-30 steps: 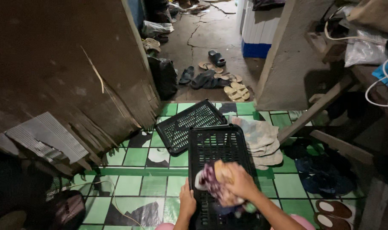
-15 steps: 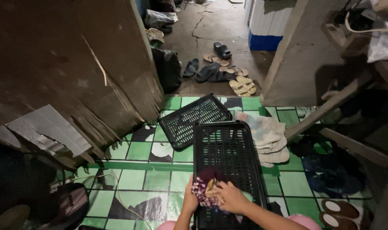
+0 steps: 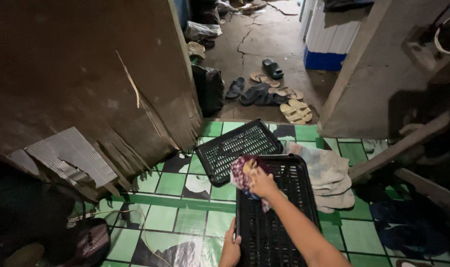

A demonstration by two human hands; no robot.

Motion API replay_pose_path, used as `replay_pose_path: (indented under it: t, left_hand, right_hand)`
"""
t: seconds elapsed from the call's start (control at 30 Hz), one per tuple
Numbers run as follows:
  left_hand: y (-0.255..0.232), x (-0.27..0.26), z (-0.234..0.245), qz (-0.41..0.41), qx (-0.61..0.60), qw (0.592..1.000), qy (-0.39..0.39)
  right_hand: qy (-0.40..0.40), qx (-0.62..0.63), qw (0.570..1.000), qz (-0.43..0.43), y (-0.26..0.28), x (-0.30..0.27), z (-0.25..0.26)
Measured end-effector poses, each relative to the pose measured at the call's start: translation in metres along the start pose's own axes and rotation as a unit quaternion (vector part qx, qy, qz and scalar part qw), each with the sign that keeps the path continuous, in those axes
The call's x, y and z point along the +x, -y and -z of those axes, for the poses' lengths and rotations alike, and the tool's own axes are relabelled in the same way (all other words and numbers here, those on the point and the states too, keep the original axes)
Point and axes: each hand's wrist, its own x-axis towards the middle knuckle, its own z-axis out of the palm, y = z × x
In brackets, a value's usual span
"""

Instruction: The person assembles a black plastic rack by inserting rods into the frame, then wipes the rack with a cloth. The person handles the rack and rods, and uses a cloth to wipe the surface.

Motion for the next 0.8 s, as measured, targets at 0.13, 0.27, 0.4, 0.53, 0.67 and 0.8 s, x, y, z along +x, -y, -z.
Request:
replay_pose_path:
  t: [0.13,0.27,0.4,0.53,0.67,0.8]
  left_hand:
    - [0.004,0.000,0.003,0.002,-0.011,1.000,0.003]
    - [0.002,0.002,0.000,-0.006,-0.011,1.000,-0.008]
    - [-0.001,-0.001,0.003,0.023,-0.007,1.000,0.006]
    - [-0.007,-0.002,0.004,0.032,0.014,0.999,0.002]
    - [-0.017,-0.003,0.004,0.026,-0.028,0.999,-0.003]
    - [-0.030,-0.003,0.008,0.145,-0.231,0.962,0.006]
  right_hand:
    - [0.053,-0.101,0.980,0.164,-0.012,-0.017,-0.041]
    - [0.107,-0.033,0.950,0.292,-0.027,-0.078,-0.020]
    - [0.119,-0.137,0.970,0.161,-0.041,-0.120,0.038]
    - [-0.083,-0.225,0.970,0.038,-0.099,-0.099,0.061]
    - [-0.016,-0.197,0.978,-0.062,-0.135,-0.085,0.051]
    - [-0.053,-0.261,0.963,0.034,-0.111,-0.118,0.025]
